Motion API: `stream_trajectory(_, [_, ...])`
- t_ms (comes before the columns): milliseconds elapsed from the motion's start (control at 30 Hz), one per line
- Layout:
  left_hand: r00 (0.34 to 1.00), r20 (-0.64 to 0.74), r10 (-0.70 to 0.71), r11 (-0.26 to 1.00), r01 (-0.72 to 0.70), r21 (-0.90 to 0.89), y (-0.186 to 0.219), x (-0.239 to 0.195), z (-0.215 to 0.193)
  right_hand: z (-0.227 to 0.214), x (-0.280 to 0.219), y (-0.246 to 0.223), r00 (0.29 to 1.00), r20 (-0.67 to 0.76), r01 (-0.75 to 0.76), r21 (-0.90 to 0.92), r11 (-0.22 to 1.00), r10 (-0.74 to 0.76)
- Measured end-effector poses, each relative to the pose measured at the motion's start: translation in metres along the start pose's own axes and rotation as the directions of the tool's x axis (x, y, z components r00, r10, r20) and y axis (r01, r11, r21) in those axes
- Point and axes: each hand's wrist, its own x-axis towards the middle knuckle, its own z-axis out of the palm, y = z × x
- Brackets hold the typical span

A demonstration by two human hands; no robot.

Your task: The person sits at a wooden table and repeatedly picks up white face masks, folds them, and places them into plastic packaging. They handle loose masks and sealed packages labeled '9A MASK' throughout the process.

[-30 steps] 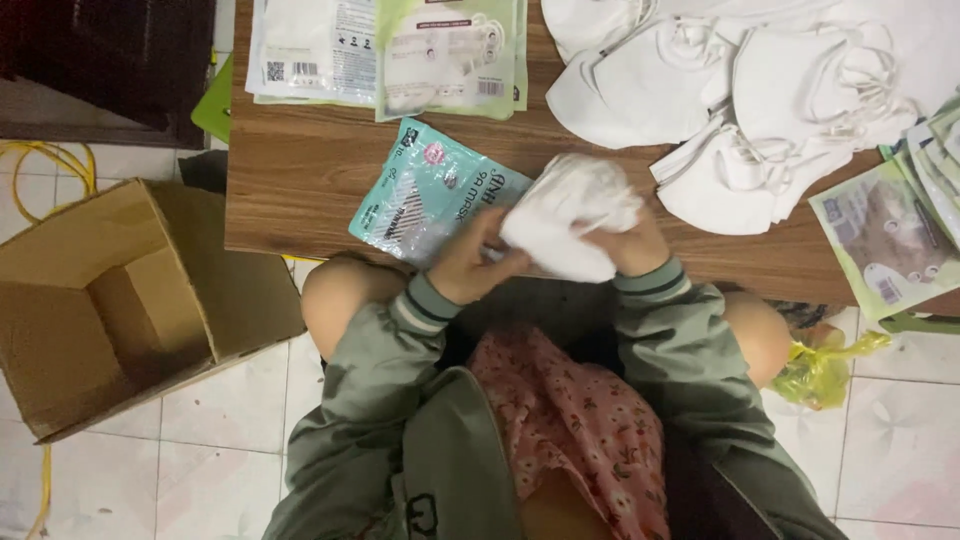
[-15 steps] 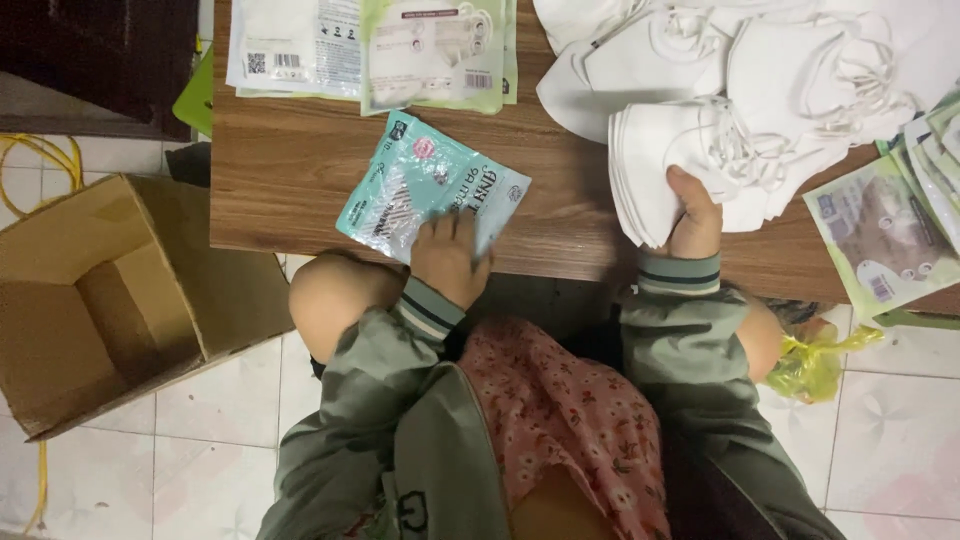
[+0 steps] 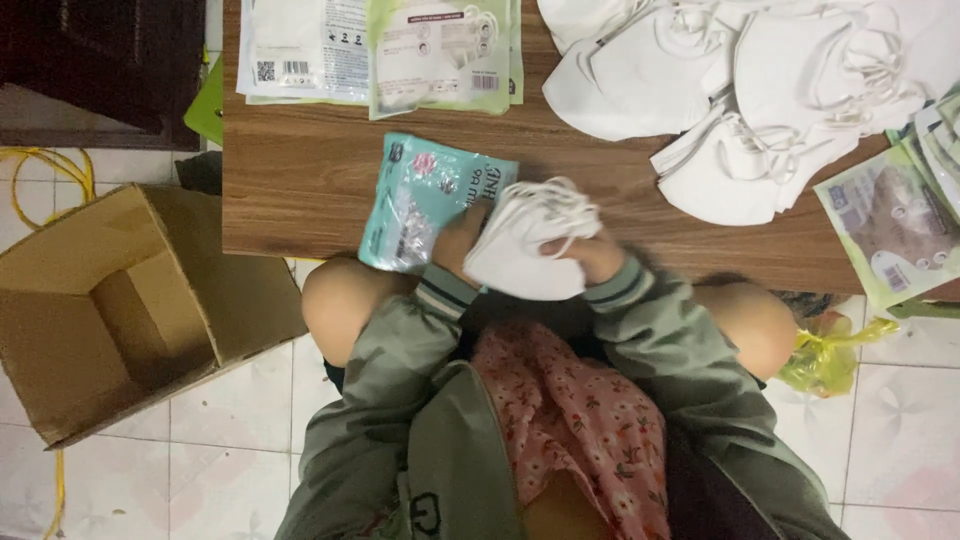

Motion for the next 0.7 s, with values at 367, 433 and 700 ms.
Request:
stream_trajectory(367, [0.975,-0.207,-0.081,0.914,-0.010,-0.406,0.006,-0.022,-0.001,-0.020,0.021,0.052,0.998,0.039,-0.042,-0.116,0.992,0.047])
stream_trajectory(433, [0.965,-0.225,-0.138,0.885,0.018,-0.464,-0.004,-0.022,0.002,-0.015,0.019,0.043,0.999,0.027,-0.023,-0.198,0.980,0.029])
stream_trajectory(700, [0.854,-0.492,0.168,0.985,-0.170,0.040,0.018,-0.034,-0.030,-0.012,0.020,0.059,0.999,0.040,0.033,-0.511,0.859,-0.015])
